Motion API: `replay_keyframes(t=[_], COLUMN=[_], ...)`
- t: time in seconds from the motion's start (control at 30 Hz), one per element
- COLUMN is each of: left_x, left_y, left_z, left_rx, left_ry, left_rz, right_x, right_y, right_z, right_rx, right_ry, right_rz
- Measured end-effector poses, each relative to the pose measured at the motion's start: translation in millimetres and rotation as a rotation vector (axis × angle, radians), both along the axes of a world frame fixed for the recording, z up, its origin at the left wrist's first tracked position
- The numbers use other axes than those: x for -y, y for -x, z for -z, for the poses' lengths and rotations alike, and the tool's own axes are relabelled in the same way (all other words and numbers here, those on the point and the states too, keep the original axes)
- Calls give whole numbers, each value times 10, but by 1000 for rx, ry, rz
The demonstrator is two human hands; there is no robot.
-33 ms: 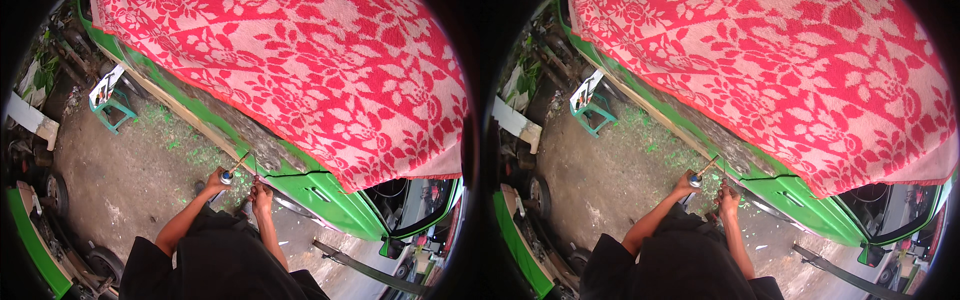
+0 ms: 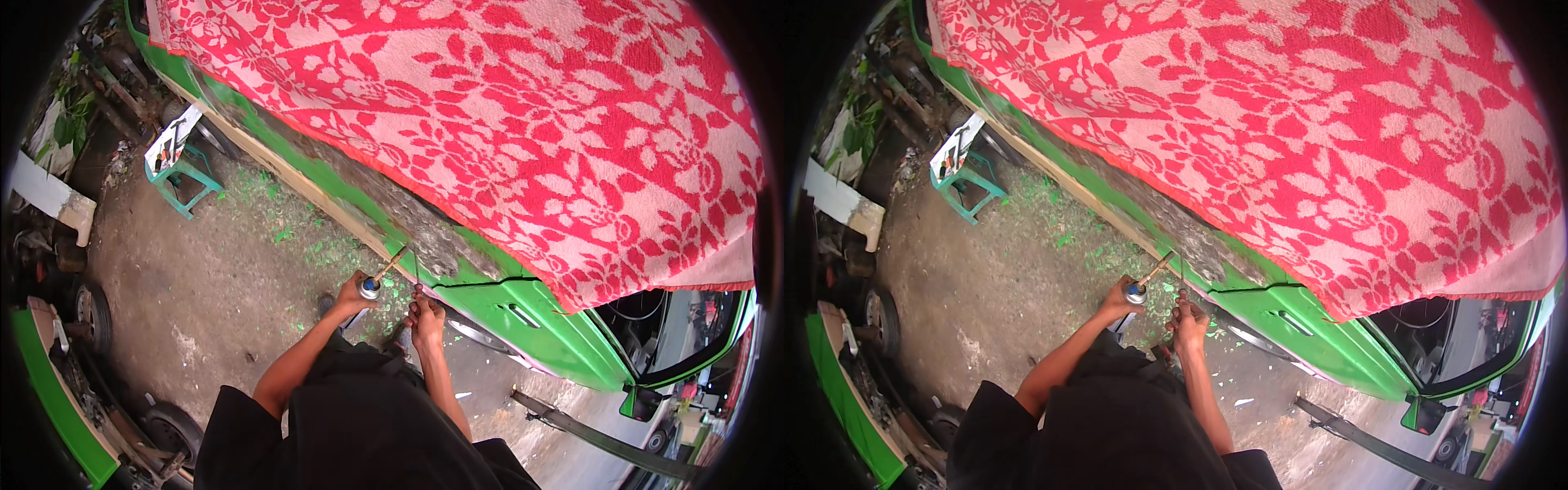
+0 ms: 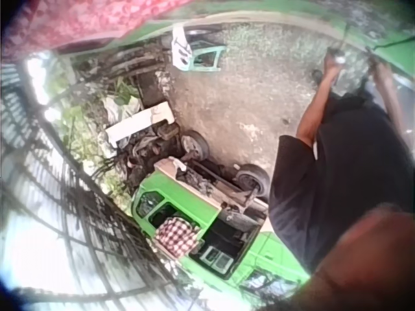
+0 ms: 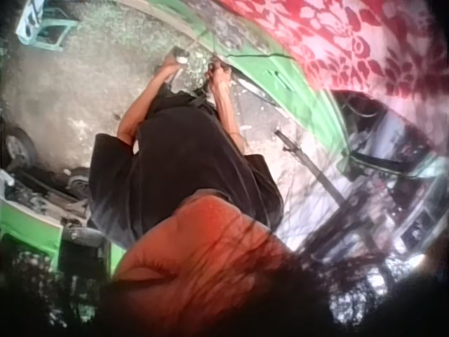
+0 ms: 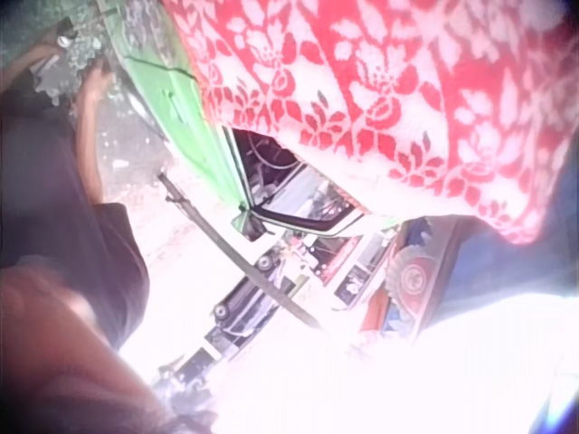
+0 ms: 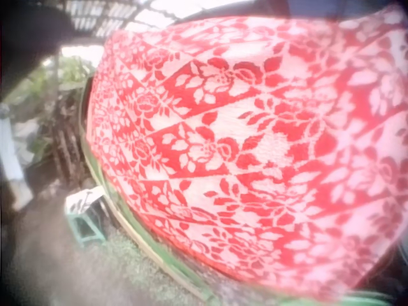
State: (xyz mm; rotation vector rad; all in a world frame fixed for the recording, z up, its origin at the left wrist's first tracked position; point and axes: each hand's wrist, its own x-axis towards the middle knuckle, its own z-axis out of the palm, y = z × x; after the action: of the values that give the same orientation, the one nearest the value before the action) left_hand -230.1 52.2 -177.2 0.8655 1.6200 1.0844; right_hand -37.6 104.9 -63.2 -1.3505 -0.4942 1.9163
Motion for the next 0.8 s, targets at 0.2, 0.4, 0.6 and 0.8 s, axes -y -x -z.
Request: replay_keyframes(t=[0.2,0.4,0.6,0.8], left_x=[-16,-57,-35,11], left_y=[18,6,5,-9], left_z=[45,-147,1,22], left_rx=[-18,-64,-3,-39], left_ry=[-5,29,-14,-18], left_rz=[7,57,24,44], right_x=[14,38,7,43], right_y=[9,-38,-17,35], right_z=[-80,-43,-107,-76], right_rx=[-42,-24,-29,-1], right_ry=[15,-1,-20,-23], right_rz=[14,30,-6,10])
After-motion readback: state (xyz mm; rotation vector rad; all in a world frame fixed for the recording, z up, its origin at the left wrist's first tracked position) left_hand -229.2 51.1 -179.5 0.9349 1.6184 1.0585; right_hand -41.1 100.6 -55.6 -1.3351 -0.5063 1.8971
